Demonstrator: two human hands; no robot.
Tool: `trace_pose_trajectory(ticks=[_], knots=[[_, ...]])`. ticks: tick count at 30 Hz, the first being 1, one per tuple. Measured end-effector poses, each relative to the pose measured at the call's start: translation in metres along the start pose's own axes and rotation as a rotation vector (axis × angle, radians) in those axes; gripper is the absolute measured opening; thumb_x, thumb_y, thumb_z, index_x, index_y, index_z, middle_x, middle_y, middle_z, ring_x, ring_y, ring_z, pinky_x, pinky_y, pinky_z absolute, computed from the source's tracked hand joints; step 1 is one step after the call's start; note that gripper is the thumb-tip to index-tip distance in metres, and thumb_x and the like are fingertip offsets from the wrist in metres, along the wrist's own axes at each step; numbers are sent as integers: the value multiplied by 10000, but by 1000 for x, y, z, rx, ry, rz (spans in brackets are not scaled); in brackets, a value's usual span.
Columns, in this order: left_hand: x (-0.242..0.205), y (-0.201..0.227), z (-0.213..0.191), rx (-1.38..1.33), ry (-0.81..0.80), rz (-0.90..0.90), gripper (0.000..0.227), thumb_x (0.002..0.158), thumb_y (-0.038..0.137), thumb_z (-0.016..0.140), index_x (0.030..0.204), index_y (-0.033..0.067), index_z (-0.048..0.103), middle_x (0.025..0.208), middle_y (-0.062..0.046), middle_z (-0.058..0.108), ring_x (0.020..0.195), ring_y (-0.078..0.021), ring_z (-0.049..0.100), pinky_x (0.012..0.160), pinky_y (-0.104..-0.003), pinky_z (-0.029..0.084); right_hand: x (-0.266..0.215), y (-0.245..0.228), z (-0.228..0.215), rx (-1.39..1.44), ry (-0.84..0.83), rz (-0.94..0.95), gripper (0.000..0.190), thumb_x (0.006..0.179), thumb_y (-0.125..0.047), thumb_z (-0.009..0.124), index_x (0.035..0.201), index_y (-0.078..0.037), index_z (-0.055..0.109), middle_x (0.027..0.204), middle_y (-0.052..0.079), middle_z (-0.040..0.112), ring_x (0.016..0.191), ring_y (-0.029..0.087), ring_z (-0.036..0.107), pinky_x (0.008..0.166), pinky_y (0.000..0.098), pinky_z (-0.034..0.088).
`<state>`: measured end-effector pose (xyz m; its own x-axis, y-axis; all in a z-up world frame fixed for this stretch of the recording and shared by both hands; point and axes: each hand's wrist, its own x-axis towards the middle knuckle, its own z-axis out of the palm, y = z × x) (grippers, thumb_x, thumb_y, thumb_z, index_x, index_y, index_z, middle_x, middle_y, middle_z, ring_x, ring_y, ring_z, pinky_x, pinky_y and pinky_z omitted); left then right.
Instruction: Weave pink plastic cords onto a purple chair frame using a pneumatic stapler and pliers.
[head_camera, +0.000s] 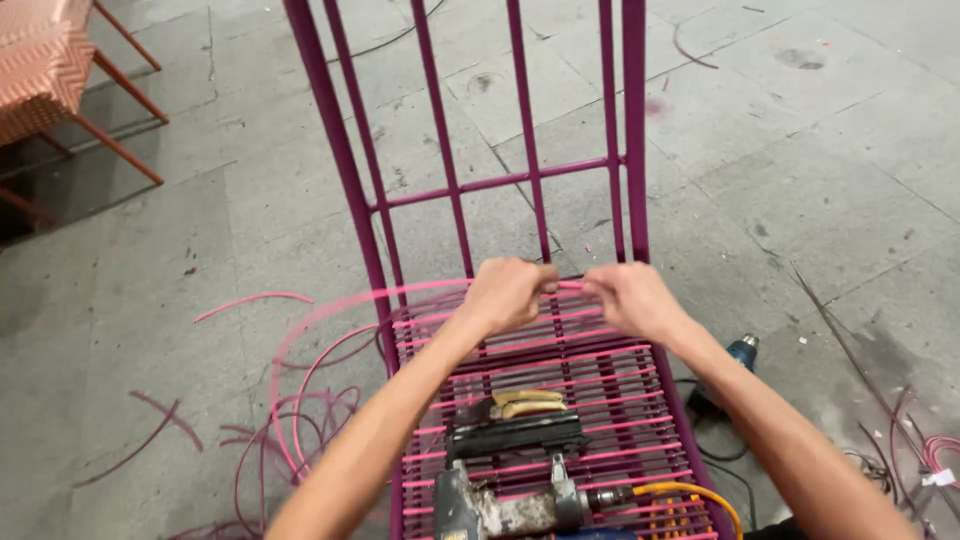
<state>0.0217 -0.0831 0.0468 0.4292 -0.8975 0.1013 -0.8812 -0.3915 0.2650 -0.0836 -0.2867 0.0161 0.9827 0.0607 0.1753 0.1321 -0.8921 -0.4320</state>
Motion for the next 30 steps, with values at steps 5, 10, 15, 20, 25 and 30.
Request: trace_pose_trajectory(ticks=[5,10,15,20,25,30], knots=[[-10,-6,-28,-354,46,-110,200,947,251,628,1037,107,736,859,-172,743,792,-387,709,699,-519,514,5,22,-18,129,176,-49,109,879,-10,608,842,-35,708,841,168,703,819,374,701,715,452,554],[-75,-55,-28,-393,239,-25,264,843,118,615,1089,52,684,923,-137,758,853,-289,759,700,-436,559,-3,33,-33,248,268,58,99,937,-63,624,956,-36,717,846,159,719,750,289,718,673,388,546],[-102,-42,-63,-332,402,-175,221,887,215,750,1056,72,753,795,-114,712,618,-216,636,566,-351,472,1,4,-50,292,231,66,147,961,-96,637,1059,-59,740,801,117,722,683,228,658,628,357,504],[-106,-56,-57,-578,204,-276,243,874,232,806,1012,36,767,674,-159,620,552,-99,449,527,-333,364,-3,13,-62,310,172,-30,144,946,-81,667,1060,-47,748,863,90,705,716,202,637,654,334,495],[-140,-82,-41,-409,-142,-146,239,930,320,760,970,86,790,674,-118,702,601,-163,618,587,-370,493,-17,45,-94,-150,299,-234,238,832,60,588,884,-121,733,903,71,676,935,258,622,824,393,526],[-254,-169,-83,-277,266,-696,302,791,132,723,1078,133,816,872,-141,779,700,-267,708,643,-425,546,-42,125,-128,-416,333,-100,197,978,-3,622,882,-144,721,844,11,685,786,204,567,756,346,483]])
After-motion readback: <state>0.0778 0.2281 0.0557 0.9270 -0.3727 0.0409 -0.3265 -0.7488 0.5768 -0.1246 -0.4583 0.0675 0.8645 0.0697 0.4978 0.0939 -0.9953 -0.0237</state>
